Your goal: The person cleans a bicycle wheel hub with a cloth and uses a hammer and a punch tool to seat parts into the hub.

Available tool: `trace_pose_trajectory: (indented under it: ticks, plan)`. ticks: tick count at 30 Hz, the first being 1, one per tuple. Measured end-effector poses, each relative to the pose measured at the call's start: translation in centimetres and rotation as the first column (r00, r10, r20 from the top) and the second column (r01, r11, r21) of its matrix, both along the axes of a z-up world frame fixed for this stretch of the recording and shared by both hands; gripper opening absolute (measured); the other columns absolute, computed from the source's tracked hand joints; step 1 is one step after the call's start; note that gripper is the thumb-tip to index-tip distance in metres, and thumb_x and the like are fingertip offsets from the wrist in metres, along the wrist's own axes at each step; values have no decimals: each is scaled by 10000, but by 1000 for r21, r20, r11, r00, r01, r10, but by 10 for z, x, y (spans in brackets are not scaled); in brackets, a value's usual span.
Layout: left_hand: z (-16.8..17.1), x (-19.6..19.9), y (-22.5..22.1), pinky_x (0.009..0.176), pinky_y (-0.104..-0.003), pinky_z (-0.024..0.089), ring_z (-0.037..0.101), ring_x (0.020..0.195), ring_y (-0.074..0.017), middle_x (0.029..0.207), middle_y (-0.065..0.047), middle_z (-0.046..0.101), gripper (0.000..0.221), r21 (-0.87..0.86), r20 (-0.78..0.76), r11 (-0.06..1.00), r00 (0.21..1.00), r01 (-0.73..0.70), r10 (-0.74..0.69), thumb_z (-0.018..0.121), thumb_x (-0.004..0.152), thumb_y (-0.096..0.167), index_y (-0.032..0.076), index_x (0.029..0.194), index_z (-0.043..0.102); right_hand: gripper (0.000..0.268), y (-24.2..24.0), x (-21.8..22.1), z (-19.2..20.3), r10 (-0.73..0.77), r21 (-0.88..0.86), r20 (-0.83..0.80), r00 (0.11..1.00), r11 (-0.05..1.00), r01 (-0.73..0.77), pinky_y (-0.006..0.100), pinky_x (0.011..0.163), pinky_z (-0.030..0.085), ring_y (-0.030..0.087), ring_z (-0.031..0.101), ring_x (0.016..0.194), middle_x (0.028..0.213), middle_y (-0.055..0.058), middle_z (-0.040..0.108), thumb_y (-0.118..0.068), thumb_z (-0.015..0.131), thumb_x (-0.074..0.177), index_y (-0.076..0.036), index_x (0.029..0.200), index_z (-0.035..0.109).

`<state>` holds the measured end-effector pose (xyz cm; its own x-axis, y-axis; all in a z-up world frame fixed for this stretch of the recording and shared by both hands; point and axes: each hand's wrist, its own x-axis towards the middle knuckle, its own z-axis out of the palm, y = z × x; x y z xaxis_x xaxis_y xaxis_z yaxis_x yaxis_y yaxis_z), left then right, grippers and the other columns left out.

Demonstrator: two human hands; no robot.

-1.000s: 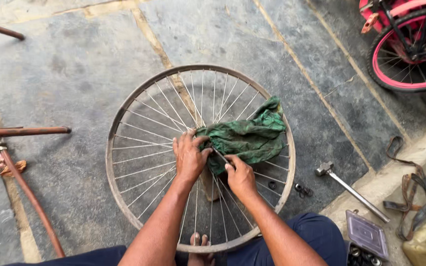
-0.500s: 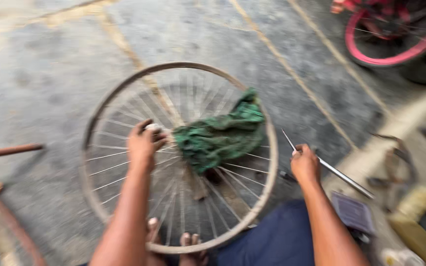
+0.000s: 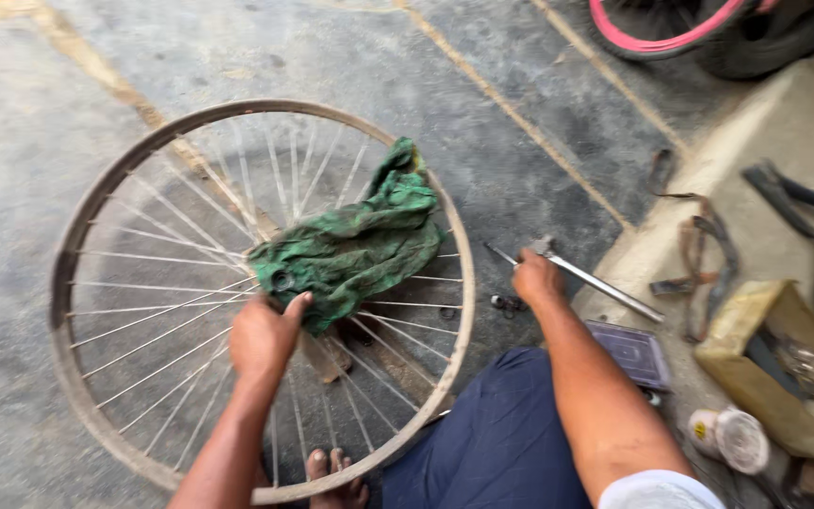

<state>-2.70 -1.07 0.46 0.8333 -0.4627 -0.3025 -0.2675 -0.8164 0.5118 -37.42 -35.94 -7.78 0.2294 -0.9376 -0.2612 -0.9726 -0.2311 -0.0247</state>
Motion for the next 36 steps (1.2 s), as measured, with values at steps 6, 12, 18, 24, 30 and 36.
trace_pose_trajectory:
  ticks: [6,12,18,24,30,36]
  plan:
    - [-27,8,-2,744,-521,552,712,803,-428,855,-237,741,339,-227,82,974,997,14,5,732,890,349,14,933,760,353,47,53,74,347,-433,256,902,876,-215,529,924,501,441,627,1079,1119,226,689,-186,747,902,-86,1236,693]
    - [-15,13,-19,534,-447,350,426,579,-257,730,-66,529,285,-436,-797,685,604,-584,8,734,1005,250,-7,1012,610,253,135,147,128,653,-401,545,526,754,-521,472,981,501,309,666,1081,1244,68,728,-270,778,873,-150,923,561]
    - [15,-10,-26,749,-439,551,706,831,-337,893,-171,758,250,-529,-146,848,983,16,-110,684,916,261,37,995,761,804,206,240,138,614,-202,727,306,618,-760,459,899,553,426,628,1127,1400,233,557,-82,722,778,-127,1534,452]
    - [28,40,11,838,-506,544,727,937,-402,971,-233,750,373,-306,-81,947,994,-98,77,688,932,405,75,1100,732,267,168,300,86,595,-92,622,510,702,-706,425,882,583,335,739,1003,1063,133,758,-147,766,861,-151,1124,723]
    - [24,39,27,840,-517,543,704,954,-421,986,-243,734,705,-77,17,994,997,78,-77,892,704,482,23,1175,638,505,182,309,91,505,29,615,606,753,-657,464,933,545,377,701,1065,1152,191,730,-97,707,832,-153,1324,608]
    - [24,18,20,892,-560,487,734,889,-362,913,-165,760,580,54,137,982,973,179,-185,867,751,461,60,1110,650,737,172,309,128,744,95,425,516,530,-843,498,985,478,427,602,1142,1185,240,642,-136,759,759,-159,1443,484]
